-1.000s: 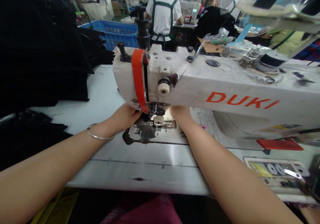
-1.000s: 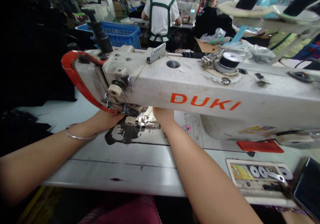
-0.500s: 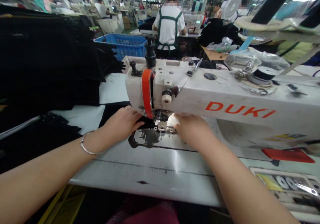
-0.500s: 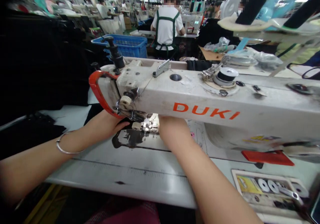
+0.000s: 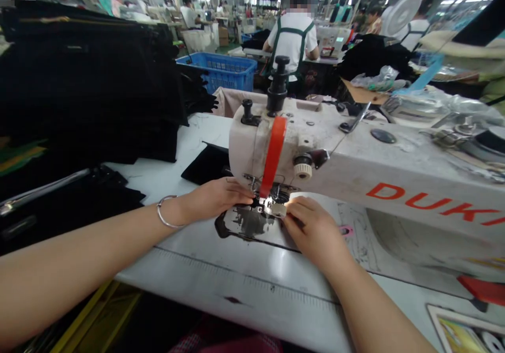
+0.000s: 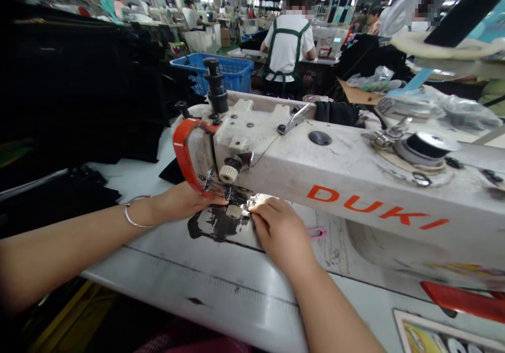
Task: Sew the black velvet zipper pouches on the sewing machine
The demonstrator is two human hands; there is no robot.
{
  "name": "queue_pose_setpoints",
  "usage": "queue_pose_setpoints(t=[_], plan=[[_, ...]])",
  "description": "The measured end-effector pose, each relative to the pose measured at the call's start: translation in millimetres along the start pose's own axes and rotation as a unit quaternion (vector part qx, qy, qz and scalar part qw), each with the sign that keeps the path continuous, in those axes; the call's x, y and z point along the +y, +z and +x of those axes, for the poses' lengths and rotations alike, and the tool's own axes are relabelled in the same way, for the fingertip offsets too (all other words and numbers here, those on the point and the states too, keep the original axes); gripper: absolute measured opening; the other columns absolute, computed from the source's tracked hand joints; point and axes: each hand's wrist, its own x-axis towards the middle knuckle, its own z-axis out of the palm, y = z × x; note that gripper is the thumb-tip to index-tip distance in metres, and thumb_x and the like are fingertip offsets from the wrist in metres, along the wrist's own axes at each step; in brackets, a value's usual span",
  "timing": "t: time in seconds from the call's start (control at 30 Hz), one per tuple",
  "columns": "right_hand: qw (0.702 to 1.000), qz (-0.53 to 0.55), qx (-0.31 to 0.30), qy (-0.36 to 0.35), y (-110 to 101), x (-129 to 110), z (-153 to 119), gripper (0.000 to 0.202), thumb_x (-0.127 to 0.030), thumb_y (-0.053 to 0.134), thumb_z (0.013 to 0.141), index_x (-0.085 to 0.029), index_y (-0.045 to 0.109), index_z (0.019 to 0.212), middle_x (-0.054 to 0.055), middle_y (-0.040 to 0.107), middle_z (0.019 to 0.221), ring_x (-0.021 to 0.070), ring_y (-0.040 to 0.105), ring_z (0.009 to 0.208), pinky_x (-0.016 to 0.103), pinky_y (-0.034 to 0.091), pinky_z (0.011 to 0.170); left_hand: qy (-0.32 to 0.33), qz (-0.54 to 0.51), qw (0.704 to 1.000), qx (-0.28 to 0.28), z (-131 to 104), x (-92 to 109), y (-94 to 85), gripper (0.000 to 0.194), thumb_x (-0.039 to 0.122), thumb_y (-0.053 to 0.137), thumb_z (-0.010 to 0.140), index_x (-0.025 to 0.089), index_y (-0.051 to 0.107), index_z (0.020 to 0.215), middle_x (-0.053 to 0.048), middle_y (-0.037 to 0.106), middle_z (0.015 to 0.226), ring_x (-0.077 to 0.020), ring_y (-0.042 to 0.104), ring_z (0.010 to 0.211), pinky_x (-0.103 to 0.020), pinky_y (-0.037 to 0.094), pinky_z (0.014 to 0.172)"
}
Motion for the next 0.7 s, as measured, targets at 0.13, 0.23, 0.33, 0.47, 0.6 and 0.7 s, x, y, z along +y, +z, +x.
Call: queue_pose_setpoints(t=[0.13, 0.23, 0.33, 0.47, 0.6, 0.7], plan=[[1.000, -0.001, 0.007, -0.007, -2.6, -5.9, -1.0, 0.014, -0.017, 0.053, 0.094, -0.021, 0.065, 0.088, 0.007, 0.066, 0.091, 0.0224, 0.058, 0.088, 0.036, 0.046, 0.077, -0.007, -0.002, 1.000, 0.006, 6.4, 5.9, -2.0, 0.026, 0.014, 0.047, 0.100, 0.020, 0.069, 0.112, -0.006, 0.071, 0.118, -0.0175, 0.063, 0.115, -0.040, 0.047, 0.107], [0.999, -0.015, 0.001, -0.037, -1.0, -13.0, -2.1, 0.016, -0.017, 0.051, 0.095, -0.019, 0.067, 0.091, 0.007, 0.065, 0.087, 0.0224, 0.057, 0.085, 0.037, 0.046, 0.076, -0.036, -0.006, 0.999, 0.018, 12.0, 11.0, -4.4, 0.023, 0.015, 0.048, 0.098, 0.018, 0.071, 0.104, -0.006, 0.071, 0.115, -0.0203, 0.064, 0.111, -0.039, 0.050, 0.102], [0.996, -0.043, -0.029, -0.075, 6.2, -20.7, -3.6, 0.017, -0.017, 0.052, 0.094, -0.018, 0.069, 0.096, 0.008, 0.067, 0.088, 0.0232, 0.057, 0.085, 0.037, 0.045, 0.076, -0.066, 0.001, 0.998, 0.016, 15.0, 15.2, -6.1, 0.024, 0.015, 0.047, 0.098, 0.020, 0.070, 0.102, -0.005, 0.070, 0.114, -0.0222, 0.064, 0.108, -0.039, 0.052, 0.096], [0.989, -0.102, -0.069, -0.076, 18.6, -29.8, -4.1, 0.023, -0.017, 0.051, 0.094, -0.017, 0.066, 0.112, 0.007, 0.068, 0.096, 0.0234, 0.057, 0.086, 0.036, 0.042, 0.075, -0.086, 0.017, 0.996, 0.017, 12.4, 17.1, -3.2, 0.025, 0.017, 0.047, 0.097, 0.021, 0.070, 0.106, -0.005, 0.070, 0.114, -0.0228, 0.064, 0.108, -0.038, 0.053, 0.095], [0.978, -0.176, -0.104, -0.045, 23.9, -38.4, -0.6, 0.038, -0.020, 0.050, 0.095, -0.018, 0.055, 0.133, 0.005, 0.068, 0.095, 0.0218, 0.057, 0.079, 0.034, 0.036, 0.067, -0.107, -0.014, 0.993, 0.042, 6.3, 13.0, 4.7, 0.024, 0.019, 0.046, 0.099, 0.022, 0.069, 0.108, -0.004, 0.068, 0.116, -0.0206, 0.062, 0.112, -0.036, 0.051, 0.099], [0.971, -0.210, -0.113, -0.032, 24.3, -44.1, 3.0, 0.042, -0.020, 0.050, 0.095, -0.018, 0.052, 0.137, 0.004, 0.067, 0.094, 0.0211, 0.056, 0.076, 0.034, 0.033, 0.064, -0.116, -0.036, 0.991, 0.049, 4.7, 12.2, 8.4, 0.025, 0.018, 0.045, 0.099, 0.023, 0.068, 0.108, -0.003, 0.067, 0.118, -0.0197, 0.060, 0.117, -0.036, 0.049, 0.102]])
